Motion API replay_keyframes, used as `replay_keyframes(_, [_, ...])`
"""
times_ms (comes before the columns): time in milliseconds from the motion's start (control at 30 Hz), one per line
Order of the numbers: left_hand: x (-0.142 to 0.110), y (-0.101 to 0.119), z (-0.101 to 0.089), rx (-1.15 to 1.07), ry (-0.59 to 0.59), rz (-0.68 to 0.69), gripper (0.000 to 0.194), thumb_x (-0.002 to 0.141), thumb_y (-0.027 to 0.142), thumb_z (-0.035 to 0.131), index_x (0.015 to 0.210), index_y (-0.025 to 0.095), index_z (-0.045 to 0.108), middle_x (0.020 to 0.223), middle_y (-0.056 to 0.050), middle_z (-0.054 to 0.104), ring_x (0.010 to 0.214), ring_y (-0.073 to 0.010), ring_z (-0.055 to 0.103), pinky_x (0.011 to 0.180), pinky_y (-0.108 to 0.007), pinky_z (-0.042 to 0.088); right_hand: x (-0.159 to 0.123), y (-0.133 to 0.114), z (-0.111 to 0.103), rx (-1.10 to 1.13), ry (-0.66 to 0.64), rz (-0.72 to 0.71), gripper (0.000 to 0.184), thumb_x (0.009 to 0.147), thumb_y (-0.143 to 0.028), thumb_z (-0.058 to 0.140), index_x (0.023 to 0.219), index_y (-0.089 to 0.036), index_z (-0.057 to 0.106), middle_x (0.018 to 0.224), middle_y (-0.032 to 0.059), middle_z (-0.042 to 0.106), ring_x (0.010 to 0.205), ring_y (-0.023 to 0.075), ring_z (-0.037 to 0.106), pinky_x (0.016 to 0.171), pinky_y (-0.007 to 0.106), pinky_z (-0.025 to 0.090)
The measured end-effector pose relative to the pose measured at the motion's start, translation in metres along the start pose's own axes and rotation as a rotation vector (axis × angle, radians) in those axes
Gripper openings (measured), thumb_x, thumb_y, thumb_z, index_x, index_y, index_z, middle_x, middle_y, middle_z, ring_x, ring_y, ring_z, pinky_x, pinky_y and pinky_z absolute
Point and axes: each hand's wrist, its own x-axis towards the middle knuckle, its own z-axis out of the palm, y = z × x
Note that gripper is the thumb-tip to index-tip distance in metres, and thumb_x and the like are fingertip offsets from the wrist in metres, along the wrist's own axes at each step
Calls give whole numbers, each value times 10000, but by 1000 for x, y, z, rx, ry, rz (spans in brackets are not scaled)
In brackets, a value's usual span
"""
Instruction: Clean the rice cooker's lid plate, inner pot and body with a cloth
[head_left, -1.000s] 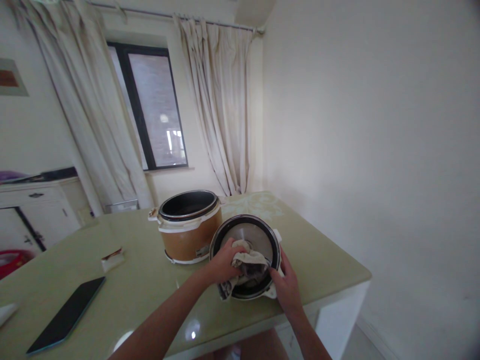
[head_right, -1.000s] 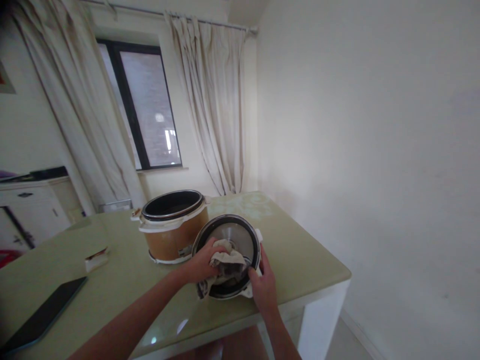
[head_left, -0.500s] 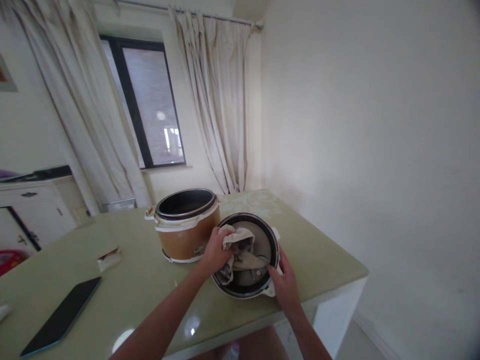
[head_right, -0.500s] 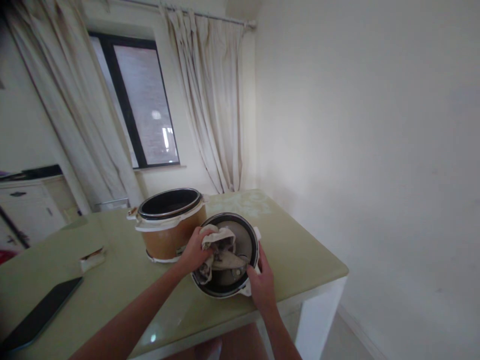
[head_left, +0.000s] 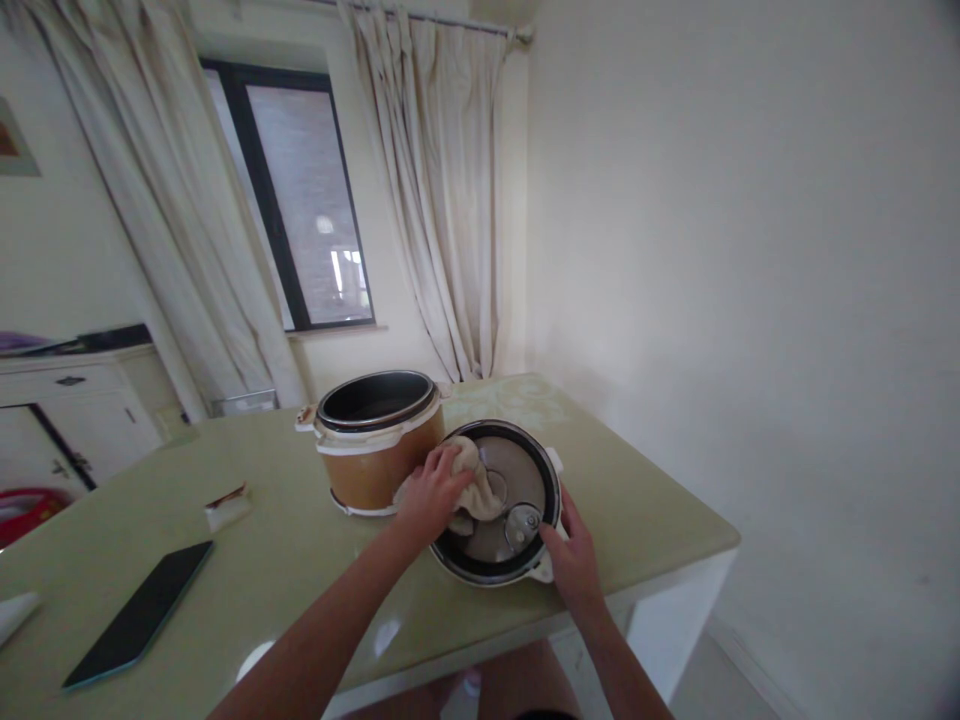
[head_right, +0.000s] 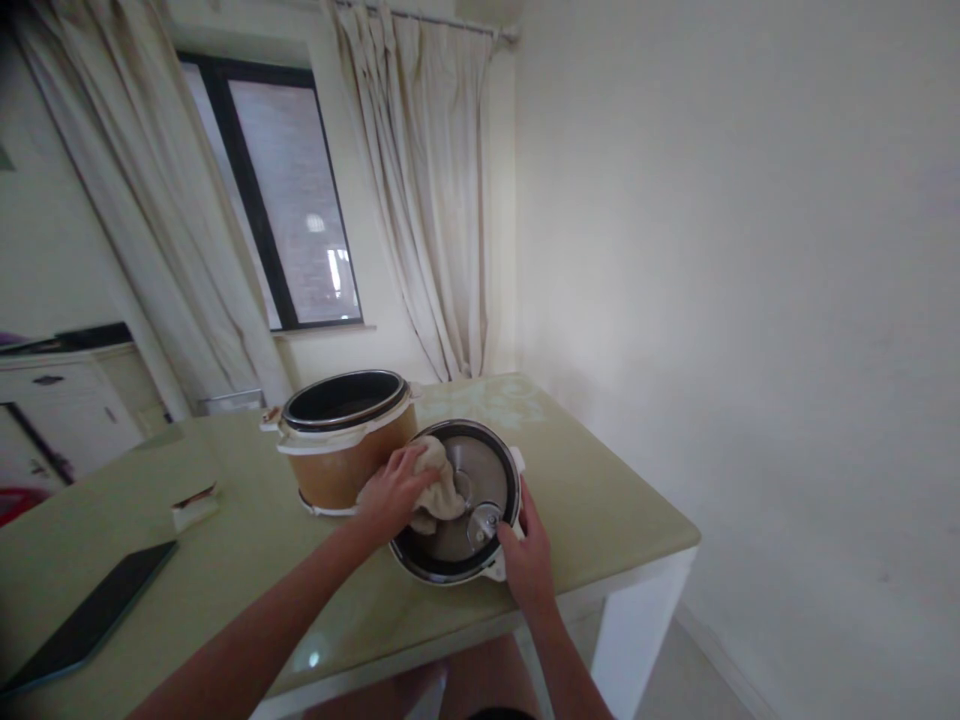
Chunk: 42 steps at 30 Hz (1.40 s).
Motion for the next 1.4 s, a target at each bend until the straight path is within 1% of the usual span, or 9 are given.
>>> replay_keyframes(133, [-7, 19, -1, -58, -155, 45, 429, 865, 441, 721, 1272, 311, 682, 1530, -115, 416, 1443, -359, 390, 1096, -526, 486, 0, -3, 1, -8, 2, -8, 778, 771, -287, 636, 1535, -169, 544, 1519, 84, 601, 1433, 298, 541, 1213, 444, 425])
replay_keyframes(267, [-11, 31, -4, -249, -325, 177, 324, 905, 527, 661, 1150, 331, 740, 1406, -74, 512, 1351, -317, 501, 1116, -497, 483, 1, -3, 0, -29, 10, -11, 762, 763, -273, 626, 1517, -179, 569, 1497, 78, 621, 1413, 307, 560, 1196, 455, 445])
replay_keyframes(400, [-13, 29, 5, -88, -287, 171, 454, 758, 347, 821, 1196, 340, 703, 1533, -85, 418, 1445, -391, 391, 1056, -530, 526, 2, 1, 1, -31, 13, -1, 764, 744, -266, 632, 1501, -168, 587, 1493, 83, 622, 1414, 317, 558, 1209, 468, 425])
replay_keyframes(567, [3, 16, 6, 118, -166, -2, 507, 829, 127, 681, 1291, 325, 611, 1566, -99, 371, 1390, -351, 440, 921, -455, 593, 2, 2, 1, -5, 17, 14, 791, 744, -243, 624, 1530, -187, 558, 1520, 64, 599, 1445, 301, 528, 1223, 456, 409])
replay_keyframes(700, [31, 25, 2, 72, -75, -116, 469, 866, 162, 660, 1299, 335, 603, 1498, -98, 404, 1344, -332, 464, 888, -429, 591, 1, 1, 0, -31, 3, -14, 776, 751, -233, 634, 1523, -191, 569, 1509, 67, 610, 1448, 302, 525, 1217, 454, 415])
replay_keyframes(833, [56, 58, 4, -81, 45, -239, 381, 892, 289, 683, 1263, 347, 619, 1428, -84, 426, 1303, -316, 476, 888, -411, 582, 0, 1, -1, -24, 10, -44, 771, 760, -226, 612, 1527, -169, 562, 1509, 81, 610, 1448, 291, 525, 1221, 434, 406])
replay_keyframes(1033, [55, 94, 8, -106, -63, 63, 389, 907, 376, 671, 1293, 352, 628, 1482, -83, 394, 1336, -337, 445, 915, -417, 574, 0, 1, -2, -65, 6, -35, 741, 746, -238, 597, 1484, -168, 606, 1483, 92, 633, 1419, 304, 551, 1220, 456, 397])
replay_keyframes(1200, [42, 83, 6, -88, -195, 250, 424, 871, 391, 723, 1286, 353, 646, 1456, -76, 454, 1287, -329, 509, 1017, -474, 541, 3, 1, -2, -37, 26, -3, 709, 728, -257, 603, 1431, -182, 655, 1426, 91, 677, 1383, 323, 585, 1191, 480, 438])
replay_keyframes(1400, [27, 43, 5, 41, -237, 186, 454, 836, 331, 765, 1270, 357, 631, 1508, -88, 419, 1353, -365, 465, 961, -487, 573, 5, -2, 1, 16, 33, 30, 709, 731, -266, 627, 1434, -182, 651, 1440, 82, 667, 1368, 318, 600, 1171, 463, 467])
